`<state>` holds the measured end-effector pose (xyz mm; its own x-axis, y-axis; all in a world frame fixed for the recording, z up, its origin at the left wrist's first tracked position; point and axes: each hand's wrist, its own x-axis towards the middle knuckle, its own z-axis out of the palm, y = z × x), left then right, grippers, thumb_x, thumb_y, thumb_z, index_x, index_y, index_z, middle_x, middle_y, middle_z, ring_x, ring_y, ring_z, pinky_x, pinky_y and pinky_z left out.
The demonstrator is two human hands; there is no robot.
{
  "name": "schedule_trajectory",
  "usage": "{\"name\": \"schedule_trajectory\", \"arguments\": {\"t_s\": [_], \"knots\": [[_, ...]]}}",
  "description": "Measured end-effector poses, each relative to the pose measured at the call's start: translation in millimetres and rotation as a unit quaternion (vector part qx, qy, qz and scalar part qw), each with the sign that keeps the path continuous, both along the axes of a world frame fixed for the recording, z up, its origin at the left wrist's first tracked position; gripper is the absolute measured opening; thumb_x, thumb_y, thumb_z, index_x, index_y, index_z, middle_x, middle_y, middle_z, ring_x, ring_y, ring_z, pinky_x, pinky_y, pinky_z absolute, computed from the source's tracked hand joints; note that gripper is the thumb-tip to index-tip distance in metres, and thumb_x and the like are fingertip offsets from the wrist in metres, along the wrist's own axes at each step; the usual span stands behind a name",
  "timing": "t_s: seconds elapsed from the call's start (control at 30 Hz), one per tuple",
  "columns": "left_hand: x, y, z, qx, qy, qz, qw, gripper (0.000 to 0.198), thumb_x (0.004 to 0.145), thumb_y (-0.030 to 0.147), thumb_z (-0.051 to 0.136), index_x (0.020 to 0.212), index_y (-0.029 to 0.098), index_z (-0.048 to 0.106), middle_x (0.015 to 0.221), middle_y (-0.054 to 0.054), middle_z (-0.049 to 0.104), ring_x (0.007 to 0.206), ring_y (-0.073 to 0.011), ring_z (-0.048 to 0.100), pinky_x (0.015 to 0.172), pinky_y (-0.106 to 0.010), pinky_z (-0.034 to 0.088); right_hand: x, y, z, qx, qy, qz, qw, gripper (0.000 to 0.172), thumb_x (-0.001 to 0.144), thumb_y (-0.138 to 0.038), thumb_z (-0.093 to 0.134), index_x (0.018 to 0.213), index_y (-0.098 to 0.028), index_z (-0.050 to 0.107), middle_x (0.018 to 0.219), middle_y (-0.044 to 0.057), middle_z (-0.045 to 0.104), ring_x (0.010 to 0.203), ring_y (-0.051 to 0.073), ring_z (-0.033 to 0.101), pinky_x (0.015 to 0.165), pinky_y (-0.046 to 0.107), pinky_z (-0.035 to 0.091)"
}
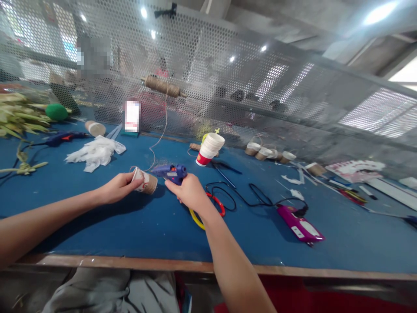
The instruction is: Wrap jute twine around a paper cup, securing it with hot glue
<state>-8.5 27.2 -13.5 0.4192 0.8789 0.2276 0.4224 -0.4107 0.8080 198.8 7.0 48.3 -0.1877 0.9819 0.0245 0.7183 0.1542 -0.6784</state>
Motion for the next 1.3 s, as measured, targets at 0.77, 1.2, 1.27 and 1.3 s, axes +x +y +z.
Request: {"name": "schedule_trajectory", "arguments": {"t_s": [0.77,1.2,1.27,1.3], "knots": [[2.3,-33.2,19.7,0.229,0.070,-0.172,0.956,0.021,0.086,0.021,0.033,0.079,0.013,0.050,0.075,-0.005,0.054,0.069,-0.0119,0.047,0.068,-0.022,0.040,18.1,77.5,-12.1,0.033,-0.083,-0.118,0.989,0.022,0.070,-0.035,0.060,0.059,-0.016,0.061,0.066,0.010,0.061,0.070,0.020,0.057,0.061,0.030,0.040],[5.5,-40.2,24.6,0.077,0.032,-0.176,0.981,0.027,0.085,0.028,0.035,0.081,0.010,0.053,0.075,-0.005,0.055,0.069,-0.0127,0.047,0.068,-0.023,0.040,-32.4,21.1,4.5,-0.101,0.325,0.112,0.934,0.013,0.063,-0.027,0.066,0.064,-0.016,0.059,0.065,-0.001,0.058,0.059,0.008,0.048,0.060,0.023,0.038],[6.6,-38.2,24.0,-0.039,-0.045,-0.147,0.987,0.030,0.084,0.034,0.036,0.088,0.010,0.054,0.079,-0.004,0.057,0.071,-0.0129,0.049,0.070,-0.024,0.040,-25.1,18.8,9.3,-0.076,0.392,0.093,0.912,0.014,0.063,-0.028,0.066,0.064,-0.017,0.057,0.064,-0.002,0.056,0.058,0.007,0.047,0.056,0.023,0.037],[7.3,-37.0,23.6,-0.094,-0.088,-0.134,0.983,0.032,0.083,0.036,0.038,0.091,0.010,0.055,0.081,-0.004,0.058,0.072,-0.0130,0.050,0.071,-0.024,0.040,-22.0,17.2,12.0,-0.061,0.417,0.086,0.903,0.014,0.062,-0.029,0.066,0.064,-0.018,0.057,0.062,-0.003,0.055,0.057,0.007,0.046,0.055,0.022,0.036]]}}
